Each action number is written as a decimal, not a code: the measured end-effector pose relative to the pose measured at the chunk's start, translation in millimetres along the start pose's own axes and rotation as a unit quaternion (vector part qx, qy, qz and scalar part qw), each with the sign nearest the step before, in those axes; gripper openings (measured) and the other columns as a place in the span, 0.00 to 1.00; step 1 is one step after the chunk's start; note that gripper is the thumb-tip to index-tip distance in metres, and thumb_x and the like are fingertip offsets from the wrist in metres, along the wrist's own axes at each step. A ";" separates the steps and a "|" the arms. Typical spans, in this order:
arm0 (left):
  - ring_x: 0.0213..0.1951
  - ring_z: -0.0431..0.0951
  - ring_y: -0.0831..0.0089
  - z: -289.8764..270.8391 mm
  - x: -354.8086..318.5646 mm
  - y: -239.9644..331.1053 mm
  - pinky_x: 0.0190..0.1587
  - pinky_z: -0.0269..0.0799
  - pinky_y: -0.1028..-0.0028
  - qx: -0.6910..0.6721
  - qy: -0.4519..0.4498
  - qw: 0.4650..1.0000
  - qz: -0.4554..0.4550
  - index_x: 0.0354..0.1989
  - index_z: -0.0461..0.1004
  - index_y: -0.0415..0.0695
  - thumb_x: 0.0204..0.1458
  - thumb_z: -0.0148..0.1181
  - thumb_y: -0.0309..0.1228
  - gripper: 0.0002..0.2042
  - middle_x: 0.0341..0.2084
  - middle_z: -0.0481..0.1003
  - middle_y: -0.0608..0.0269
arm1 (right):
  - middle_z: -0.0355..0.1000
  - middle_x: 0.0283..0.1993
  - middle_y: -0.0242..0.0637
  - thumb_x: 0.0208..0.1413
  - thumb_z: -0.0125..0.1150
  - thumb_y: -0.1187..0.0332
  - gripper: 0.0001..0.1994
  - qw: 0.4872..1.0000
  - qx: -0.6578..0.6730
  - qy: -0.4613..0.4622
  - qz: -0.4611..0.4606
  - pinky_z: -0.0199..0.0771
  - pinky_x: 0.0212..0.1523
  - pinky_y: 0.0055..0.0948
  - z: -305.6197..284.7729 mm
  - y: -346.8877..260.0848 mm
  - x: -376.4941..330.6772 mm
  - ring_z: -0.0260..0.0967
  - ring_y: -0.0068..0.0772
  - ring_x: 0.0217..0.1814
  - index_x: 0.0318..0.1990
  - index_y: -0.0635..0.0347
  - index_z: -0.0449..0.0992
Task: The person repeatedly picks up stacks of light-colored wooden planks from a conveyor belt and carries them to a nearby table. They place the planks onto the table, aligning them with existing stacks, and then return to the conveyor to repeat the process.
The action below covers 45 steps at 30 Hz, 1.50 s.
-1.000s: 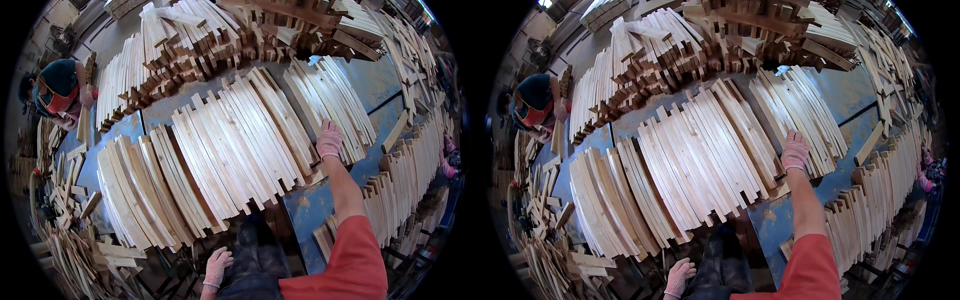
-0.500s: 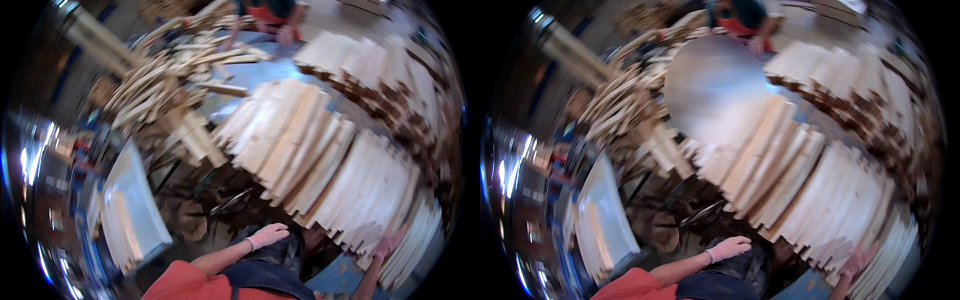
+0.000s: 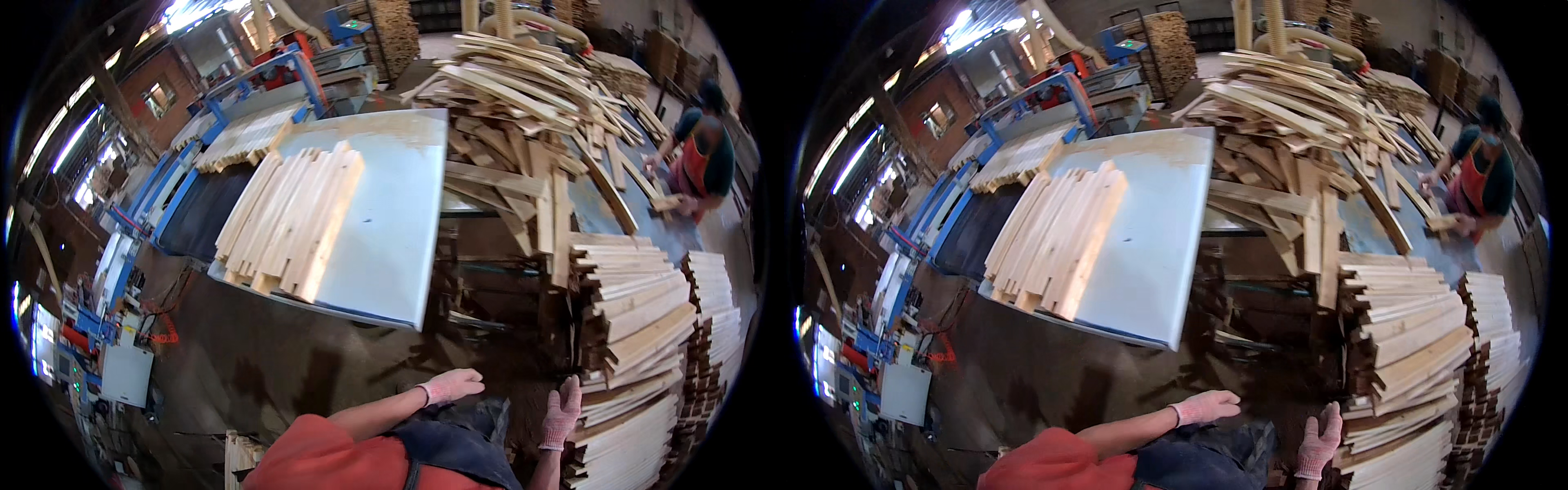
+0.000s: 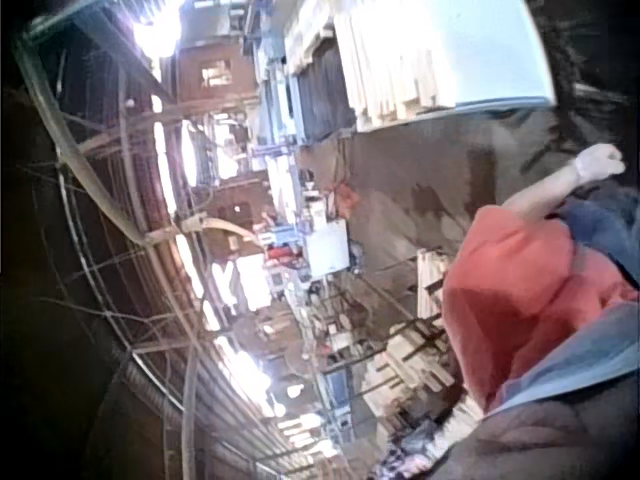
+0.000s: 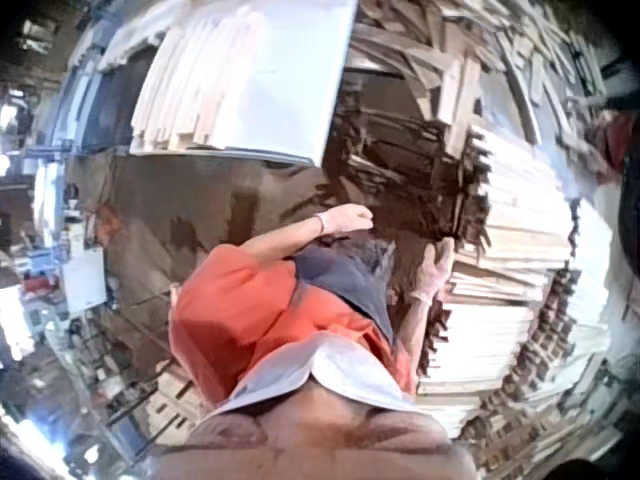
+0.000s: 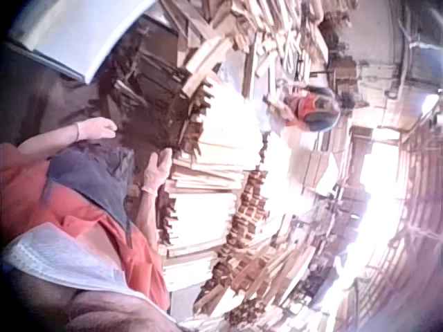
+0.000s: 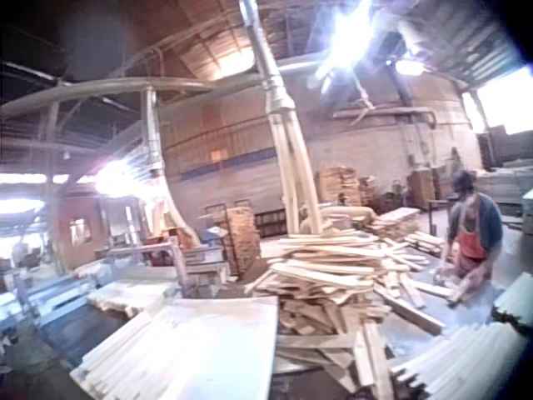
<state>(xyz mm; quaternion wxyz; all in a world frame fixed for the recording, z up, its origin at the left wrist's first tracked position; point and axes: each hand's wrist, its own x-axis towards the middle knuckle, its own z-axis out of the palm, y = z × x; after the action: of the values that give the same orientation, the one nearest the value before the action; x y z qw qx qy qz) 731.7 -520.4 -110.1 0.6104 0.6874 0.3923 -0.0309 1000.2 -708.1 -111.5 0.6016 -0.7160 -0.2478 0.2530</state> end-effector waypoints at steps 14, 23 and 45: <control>0.57 0.81 0.49 -182.4 -241.4 -276.9 0.61 0.73 0.61 -0.103 0.354 0.915 -0.165 0.58 0.78 0.32 0.63 0.57 0.46 0.28 0.55 0.81 0.40 | 0.74 0.66 0.46 0.62 0.68 0.74 0.36 0.960 0.028 -0.277 0.008 0.78 0.60 0.32 379.8 -123.8 -5.1 0.76 0.32 0.59 0.77 0.67 0.62; 0.35 0.81 0.67 -74.0 -372.7 -387.1 0.37 0.79 0.65 -0.583 0.505 0.618 -0.155 0.61 0.75 0.41 0.64 0.65 0.37 0.21 0.41 0.80 0.58 | 0.67 0.27 0.34 0.70 0.58 0.56 0.16 0.906 0.019 -0.404 0.127 0.71 0.27 0.31 620.1 -174.1 27.1 0.69 0.26 0.26 0.50 0.61 0.69; 0.63 0.75 0.65 -624.2 -438.2 -331.6 0.67 0.69 0.68 -0.118 0.687 0.717 -0.005 0.71 0.67 0.30 0.68 0.60 0.34 0.27 0.63 0.75 0.46 | 0.83 0.41 0.39 0.69 0.58 0.40 0.32 0.943 -0.164 -0.268 0.108 0.78 0.48 0.31 733.2 -190.7 47.0 0.77 0.27 0.41 0.55 0.65 0.85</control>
<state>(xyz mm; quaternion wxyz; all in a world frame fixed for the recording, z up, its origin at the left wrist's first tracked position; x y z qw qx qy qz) -34.6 -218.8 5.9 0.2492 0.4404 0.7075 0.4933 541.6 -108.2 -35.0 0.3563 -0.7331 -0.3588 0.4548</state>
